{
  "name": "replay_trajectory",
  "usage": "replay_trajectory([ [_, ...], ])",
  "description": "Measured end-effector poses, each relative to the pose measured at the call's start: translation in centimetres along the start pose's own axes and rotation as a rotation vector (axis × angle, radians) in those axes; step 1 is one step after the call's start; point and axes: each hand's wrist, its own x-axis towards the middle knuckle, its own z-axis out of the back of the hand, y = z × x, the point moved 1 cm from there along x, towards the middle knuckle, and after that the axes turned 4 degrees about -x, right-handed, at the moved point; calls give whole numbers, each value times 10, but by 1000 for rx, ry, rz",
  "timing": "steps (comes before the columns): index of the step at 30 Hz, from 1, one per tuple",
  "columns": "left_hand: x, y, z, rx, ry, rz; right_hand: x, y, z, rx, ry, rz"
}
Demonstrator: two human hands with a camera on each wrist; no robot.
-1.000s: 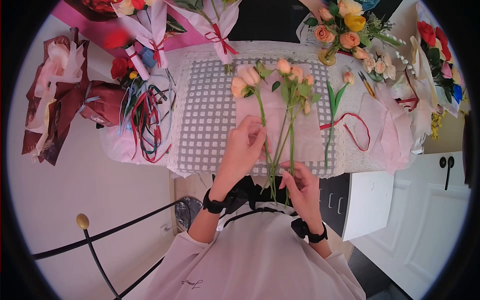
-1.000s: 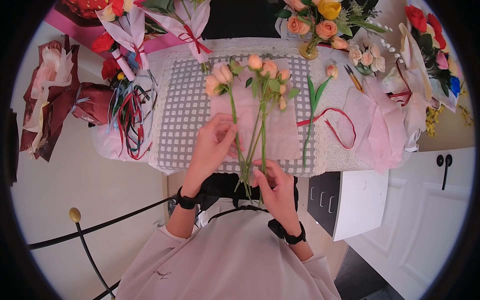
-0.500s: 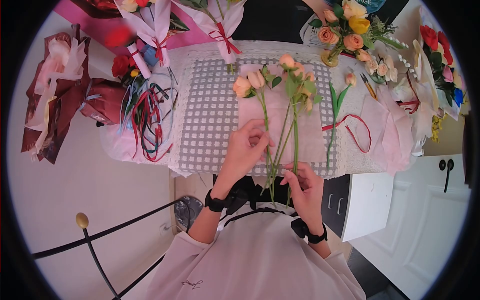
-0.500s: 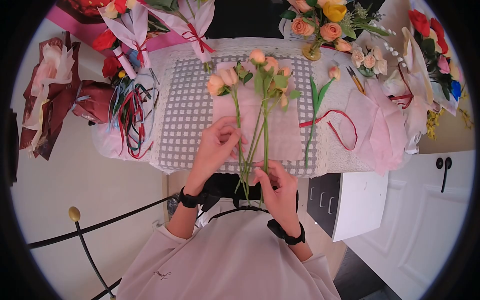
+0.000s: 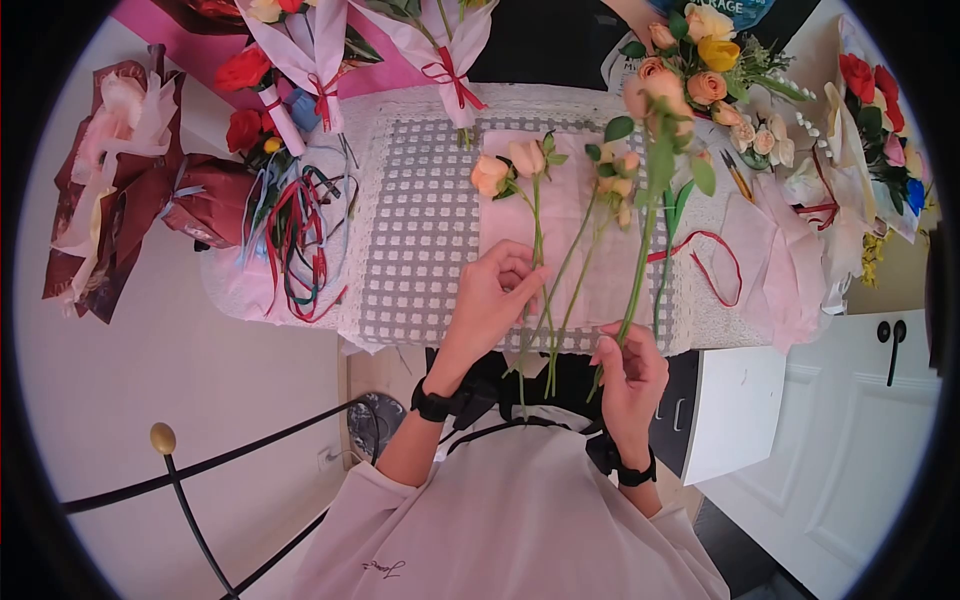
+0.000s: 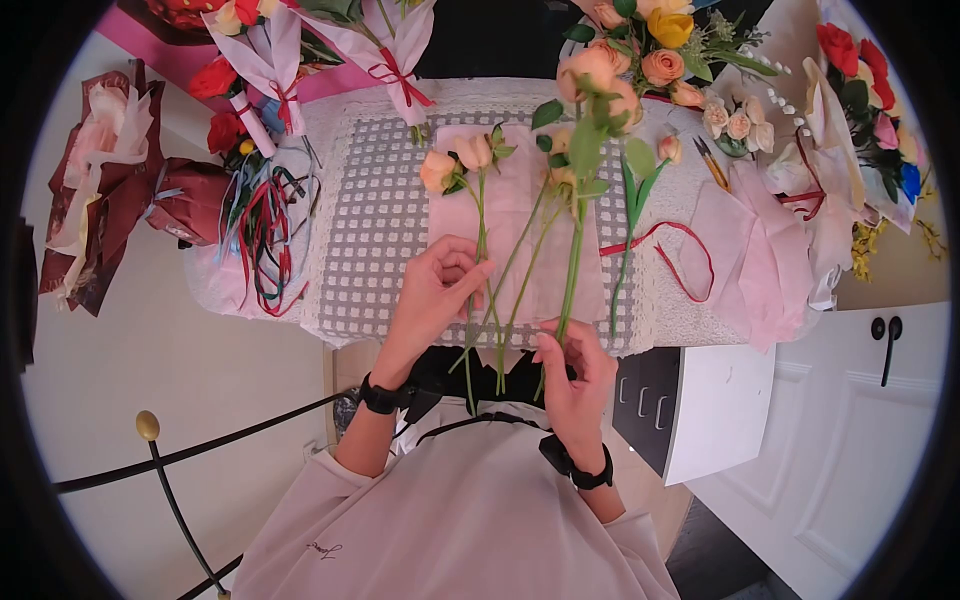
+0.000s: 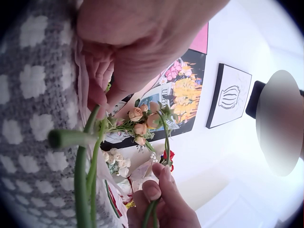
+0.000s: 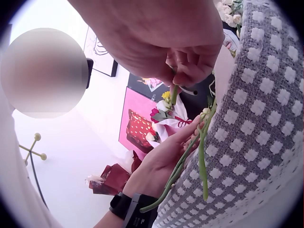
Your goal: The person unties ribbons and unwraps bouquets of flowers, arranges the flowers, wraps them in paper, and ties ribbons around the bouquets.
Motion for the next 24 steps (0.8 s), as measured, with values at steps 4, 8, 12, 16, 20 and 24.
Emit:
replay_trajectory([
  [4, 3, 2, 0, -21, 13, -55, 7, 5, 2, 1, 14, 4],
  [8, 3, -10, 0, -57, 17, -103, 9, 7, 5, 3, 11, -38],
  [12, 2, -25, -3, -123, 3, -87, 7, 5, 11, 4, -10, -47],
  [16, 7, -22, 1, -107, 11, -95, 8, 0, 14, 40, -38, -42],
  [20, 8, -15, 2, -46, 24, -116, 9, -3, 20, 11, -54, -47],
  [24, 9, -16, -3, -47, -22, -179, 8, -7, 26, -25, -59, -66],
])
